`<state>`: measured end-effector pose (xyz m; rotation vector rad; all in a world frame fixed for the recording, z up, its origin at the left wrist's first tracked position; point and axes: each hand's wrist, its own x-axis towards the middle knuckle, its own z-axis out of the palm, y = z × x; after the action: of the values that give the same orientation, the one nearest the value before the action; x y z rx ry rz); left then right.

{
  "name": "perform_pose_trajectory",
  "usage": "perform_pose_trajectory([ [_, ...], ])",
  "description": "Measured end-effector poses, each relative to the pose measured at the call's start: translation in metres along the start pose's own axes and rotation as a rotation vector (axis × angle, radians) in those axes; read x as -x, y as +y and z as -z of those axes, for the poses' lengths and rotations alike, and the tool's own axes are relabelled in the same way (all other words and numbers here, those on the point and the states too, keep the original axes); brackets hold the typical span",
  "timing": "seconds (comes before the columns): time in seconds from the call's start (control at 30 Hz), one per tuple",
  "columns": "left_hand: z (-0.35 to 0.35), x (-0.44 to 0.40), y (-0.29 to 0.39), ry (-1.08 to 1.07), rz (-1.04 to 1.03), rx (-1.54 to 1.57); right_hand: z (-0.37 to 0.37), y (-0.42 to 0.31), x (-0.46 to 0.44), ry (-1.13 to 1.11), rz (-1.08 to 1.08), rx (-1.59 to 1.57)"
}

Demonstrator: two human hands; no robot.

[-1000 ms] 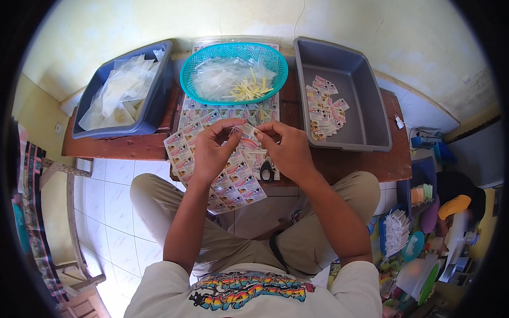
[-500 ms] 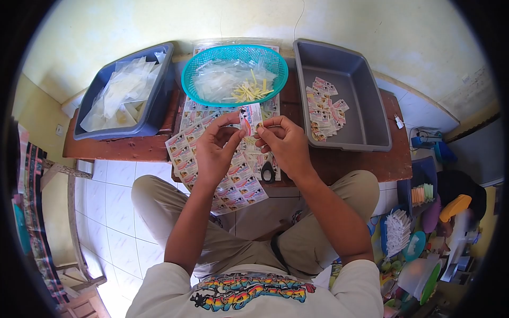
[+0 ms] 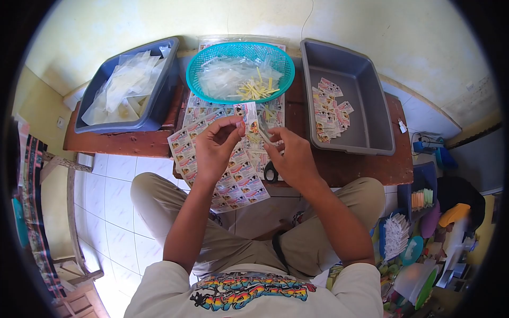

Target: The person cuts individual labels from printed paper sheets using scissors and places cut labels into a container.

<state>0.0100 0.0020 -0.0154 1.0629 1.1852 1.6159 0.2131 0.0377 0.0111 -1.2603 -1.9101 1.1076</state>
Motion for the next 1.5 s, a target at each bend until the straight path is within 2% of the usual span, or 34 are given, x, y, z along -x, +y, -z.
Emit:
perform_pose_trajectory([
  [0.03,0.001,0.0,0.0,0.006,0.013,0.012,0.002,0.003,0.004,-0.033,0.059,0.188],
  [0.07,0.001,0.0,0.0,0.01,0.017,0.012,0.003,0.008,0.008,-0.039,0.057,0.188],
  [0.13,0.0,0.0,0.001,0.024,0.007,0.058,0.002,0.016,0.016,-0.092,0.045,0.521],
  [0.23,-0.002,-0.001,0.004,0.023,0.016,0.06,0.001,0.018,0.026,-0.149,-0.016,0.629],
  [0.43,-0.009,-0.003,0.001,0.004,-0.02,0.071,-0.013,0.027,0.03,-0.232,-0.071,0.697],
  [0.57,-0.009,-0.004,-0.001,-0.008,-0.002,0.07,-0.021,0.033,0.029,-0.197,-0.029,0.695],
  [0.77,-0.007,-0.004,0.0,0.002,-0.014,0.073,-0.017,0.035,0.022,-0.216,-0.075,0.688],
  [0.97,0.001,-0.003,0.002,0.027,-0.017,0.074,-0.002,0.043,0.024,-0.136,0.076,0.503],
  [1.03,0.002,-0.004,0.006,0.039,-0.023,0.069,0.008,0.02,0.026,-0.199,-0.071,0.307],
  [1.07,0.003,-0.004,0.006,0.045,-0.023,0.071,0.01,0.015,0.027,-0.204,-0.068,0.309],
  [1.23,0.002,-0.005,0.01,0.087,-0.051,0.099,0.011,0.002,0.037,-0.218,-0.138,-0.208],
  [1.27,0.002,-0.005,0.011,0.089,-0.052,0.099,0.009,0.0,0.039,-0.22,-0.137,-0.207],
  [1.33,0.001,-0.006,0.011,0.101,-0.063,0.103,0.006,-0.002,0.041,-0.235,-0.073,-0.531],
  [1.5,-0.002,-0.007,0.009,0.108,-0.054,0.115,0.009,-0.007,0.041,-0.311,-0.032,-0.598],
])
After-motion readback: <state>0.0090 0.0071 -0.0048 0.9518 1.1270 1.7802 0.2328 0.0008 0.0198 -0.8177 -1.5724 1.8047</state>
